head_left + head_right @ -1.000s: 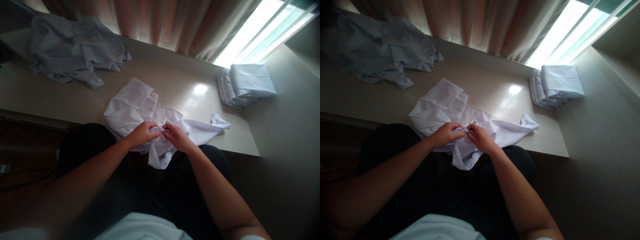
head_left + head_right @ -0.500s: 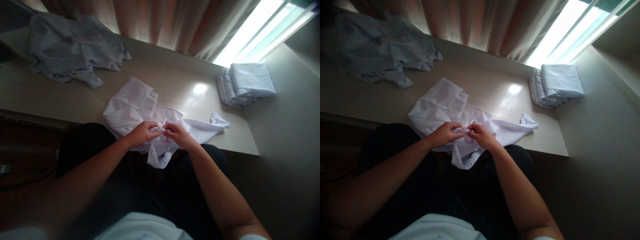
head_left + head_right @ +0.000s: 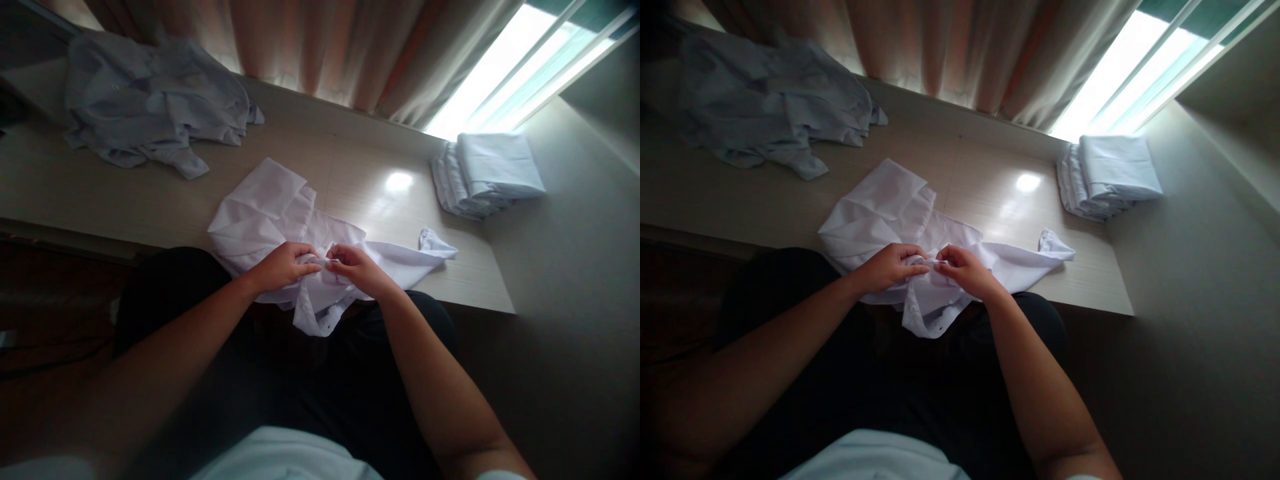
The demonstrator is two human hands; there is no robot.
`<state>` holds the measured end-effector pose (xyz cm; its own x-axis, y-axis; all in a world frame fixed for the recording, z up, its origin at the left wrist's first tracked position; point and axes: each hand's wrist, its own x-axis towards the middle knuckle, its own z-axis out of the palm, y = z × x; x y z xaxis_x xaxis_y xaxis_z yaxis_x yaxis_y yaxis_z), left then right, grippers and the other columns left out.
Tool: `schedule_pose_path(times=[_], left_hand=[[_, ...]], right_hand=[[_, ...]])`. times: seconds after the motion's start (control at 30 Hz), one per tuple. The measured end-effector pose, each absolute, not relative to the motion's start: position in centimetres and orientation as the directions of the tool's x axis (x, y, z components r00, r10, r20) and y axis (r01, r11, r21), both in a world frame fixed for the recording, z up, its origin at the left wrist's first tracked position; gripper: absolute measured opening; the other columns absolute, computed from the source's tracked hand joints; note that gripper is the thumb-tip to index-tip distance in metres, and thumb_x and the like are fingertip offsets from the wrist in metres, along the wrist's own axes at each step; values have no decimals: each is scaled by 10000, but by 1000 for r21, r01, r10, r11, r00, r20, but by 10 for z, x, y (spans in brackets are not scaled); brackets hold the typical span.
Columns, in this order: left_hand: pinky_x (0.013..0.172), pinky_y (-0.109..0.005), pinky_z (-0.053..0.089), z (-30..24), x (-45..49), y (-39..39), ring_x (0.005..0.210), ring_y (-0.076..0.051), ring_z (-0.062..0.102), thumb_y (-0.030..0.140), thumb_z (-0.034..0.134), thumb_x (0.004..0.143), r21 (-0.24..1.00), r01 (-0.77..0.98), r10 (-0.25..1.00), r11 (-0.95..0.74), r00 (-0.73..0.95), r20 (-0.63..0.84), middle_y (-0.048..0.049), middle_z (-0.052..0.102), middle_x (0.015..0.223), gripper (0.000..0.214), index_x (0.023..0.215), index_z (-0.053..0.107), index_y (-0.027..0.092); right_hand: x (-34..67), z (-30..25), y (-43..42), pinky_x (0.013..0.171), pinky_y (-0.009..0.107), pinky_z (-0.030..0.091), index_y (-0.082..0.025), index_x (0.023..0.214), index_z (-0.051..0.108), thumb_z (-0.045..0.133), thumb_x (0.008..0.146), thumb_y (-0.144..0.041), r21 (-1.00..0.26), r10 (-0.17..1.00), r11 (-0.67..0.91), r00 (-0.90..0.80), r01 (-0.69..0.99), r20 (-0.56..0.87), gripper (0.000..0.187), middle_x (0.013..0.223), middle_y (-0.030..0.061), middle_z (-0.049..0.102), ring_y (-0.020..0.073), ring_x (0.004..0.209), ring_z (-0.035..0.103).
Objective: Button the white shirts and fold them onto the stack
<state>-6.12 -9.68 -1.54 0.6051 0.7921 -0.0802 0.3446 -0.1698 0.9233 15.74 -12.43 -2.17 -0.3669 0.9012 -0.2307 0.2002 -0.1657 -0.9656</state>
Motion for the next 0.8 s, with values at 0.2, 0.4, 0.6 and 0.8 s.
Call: schedule_pose_path(times=[0.2,0.4,0.6,0.8], left_hand=[[603,-246,351,-7,-66,-94,662,-142,515,524,561,870,939,329,702,-101,693,-168,-8,609,732,402,904,711,153],[515,-238,274,-2,-73,-92,539,-107,407,543,643,803,940,340,540,-33,797,-270,26,495,606,389,750,653,158],[520,-233,310,2,-79,-87,556,-116,459,496,672,778,942,335,473,20,827,-304,14,557,643,331,774,692,166],[487,-240,319,11,-81,-83,522,-119,469,542,683,751,929,357,484,96,799,-357,1,564,623,376,720,675,167]], right_hand=[[163,-6,-128,524,204,368,-220,991,535,780,746,-377,-959,850,-279,-451,54,-273,380,789,-28,641,85,593,525],[160,-1,-132,494,202,361,-223,1007,530,785,742,-382,-947,812,-318,-504,42,-295,401,805,-16,661,87,584,533],[160,5,-133,517,205,371,-223,963,517,791,739,-370,-948,802,-317,-528,23,-281,383,793,-23,647,85,592,526],[160,13,-133,517,205,364,-230,921,491,784,756,-384,-964,824,-266,-519,-3,-226,370,756,-36,596,84,593,500]])
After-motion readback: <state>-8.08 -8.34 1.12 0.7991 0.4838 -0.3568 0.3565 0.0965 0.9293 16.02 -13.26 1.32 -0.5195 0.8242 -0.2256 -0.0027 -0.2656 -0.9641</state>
